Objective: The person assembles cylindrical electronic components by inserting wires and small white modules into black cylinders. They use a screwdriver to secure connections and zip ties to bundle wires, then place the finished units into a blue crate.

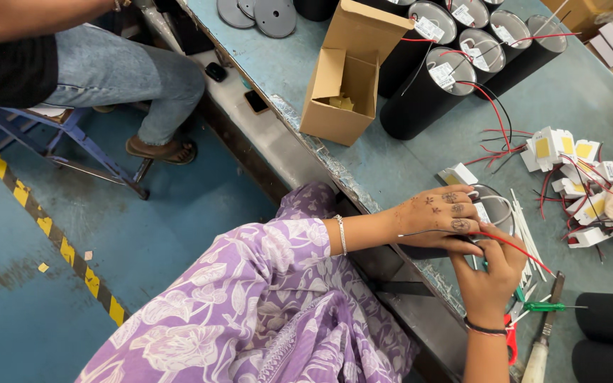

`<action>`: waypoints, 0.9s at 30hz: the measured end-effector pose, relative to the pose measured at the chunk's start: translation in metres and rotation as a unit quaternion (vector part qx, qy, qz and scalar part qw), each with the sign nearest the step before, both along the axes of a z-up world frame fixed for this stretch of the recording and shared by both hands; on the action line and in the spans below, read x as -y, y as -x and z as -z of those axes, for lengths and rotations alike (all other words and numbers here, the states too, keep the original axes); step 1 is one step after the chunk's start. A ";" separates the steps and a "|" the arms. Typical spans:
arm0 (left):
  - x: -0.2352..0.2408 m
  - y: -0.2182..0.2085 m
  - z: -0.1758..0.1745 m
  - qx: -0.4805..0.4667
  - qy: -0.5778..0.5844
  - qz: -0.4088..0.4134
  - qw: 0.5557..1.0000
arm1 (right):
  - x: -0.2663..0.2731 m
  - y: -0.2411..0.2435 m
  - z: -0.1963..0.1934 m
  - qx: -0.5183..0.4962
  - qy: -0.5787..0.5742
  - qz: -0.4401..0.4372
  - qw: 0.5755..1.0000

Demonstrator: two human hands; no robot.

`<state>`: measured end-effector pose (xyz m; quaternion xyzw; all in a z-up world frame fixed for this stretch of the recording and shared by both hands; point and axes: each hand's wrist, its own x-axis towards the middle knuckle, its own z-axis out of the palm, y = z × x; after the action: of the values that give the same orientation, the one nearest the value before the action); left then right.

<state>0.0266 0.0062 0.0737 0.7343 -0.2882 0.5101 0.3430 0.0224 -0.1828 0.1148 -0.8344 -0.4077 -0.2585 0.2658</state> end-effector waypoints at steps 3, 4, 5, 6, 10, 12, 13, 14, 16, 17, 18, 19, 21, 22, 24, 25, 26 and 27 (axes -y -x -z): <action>0.002 -0.002 0.001 0.006 0.004 -0.003 1.000 | 0.001 -0.003 0.003 0.006 -0.010 0.002 1.000; 0.003 -0.004 0.002 0.009 0.007 -0.004 1.000 | 0.001 -0.004 0.004 0.011 -0.011 0.006 1.000; 0.003 -0.005 0.002 0.010 0.007 -0.009 1.000 | 0.001 -0.004 0.006 0.013 -0.009 0.010 1.000; 0.004 -0.005 0.003 0.010 0.006 -0.014 1.000 | 0.001 -0.005 0.007 0.014 -0.007 0.014 1.000; 0.004 -0.007 0.004 0.008 0.007 -0.001 1.000 | 0.001 -0.006 0.006 0.032 -0.006 0.011 0.999; 0.006 -0.009 0.002 0.011 0.008 -0.011 1.000 | 0.003 -0.007 0.002 0.039 0.004 0.011 0.999; 0.005 -0.009 0.002 0.011 0.007 -0.018 1.000 | 0.002 -0.007 0.001 0.041 0.008 0.009 0.999; 0.005 -0.008 0.002 0.012 0.009 -0.016 1.000 | 0.003 -0.007 0.000 0.035 0.011 0.013 0.999; 0.004 -0.006 0.002 0.014 0.008 -0.013 1.000 | 0.001 -0.006 0.002 0.023 0.013 0.017 1.000; 0.004 -0.006 0.001 0.013 0.014 -0.007 1.000 | 0.001 -0.006 0.005 0.024 0.002 0.015 1.000; 0.004 -0.005 0.001 0.012 0.020 -0.001 1.000 | 0.001 -0.006 0.007 0.026 -0.009 0.012 1.000; 0.005 -0.005 0.001 0.012 0.026 0.008 1.000 | 0.001 -0.006 0.011 0.028 -0.020 0.012 0.999; 0.005 -0.005 0.002 0.016 0.030 0.009 0.999 | 0.001 -0.008 0.019 0.037 -0.039 0.009 0.999; 0.006 -0.005 0.002 0.018 0.033 0.010 0.999 | 0.001 -0.009 0.023 0.041 -0.049 0.007 0.998; 0.004 -0.004 0.004 0.010 0.042 0.021 0.999 | 0.000 -0.012 0.031 0.047 -0.059 0.015 0.997; 0.004 -0.003 0.005 0.006 0.048 0.025 0.999 | 0.000 -0.013 0.033 0.049 -0.063 0.018 0.997; 0.003 -0.002 0.006 0.009 0.045 0.022 0.999 | -0.001 -0.013 0.036 0.052 -0.068 0.013 0.996; 0.004 -0.003 0.006 0.014 0.044 0.019 0.999 | 0.000 -0.015 0.036 0.058 -0.071 0.007 0.996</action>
<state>0.0296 0.0021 0.0679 0.7057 -0.2839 0.5258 0.3807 0.0374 -0.1823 0.0784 -0.8001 -0.3967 -0.3365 0.2988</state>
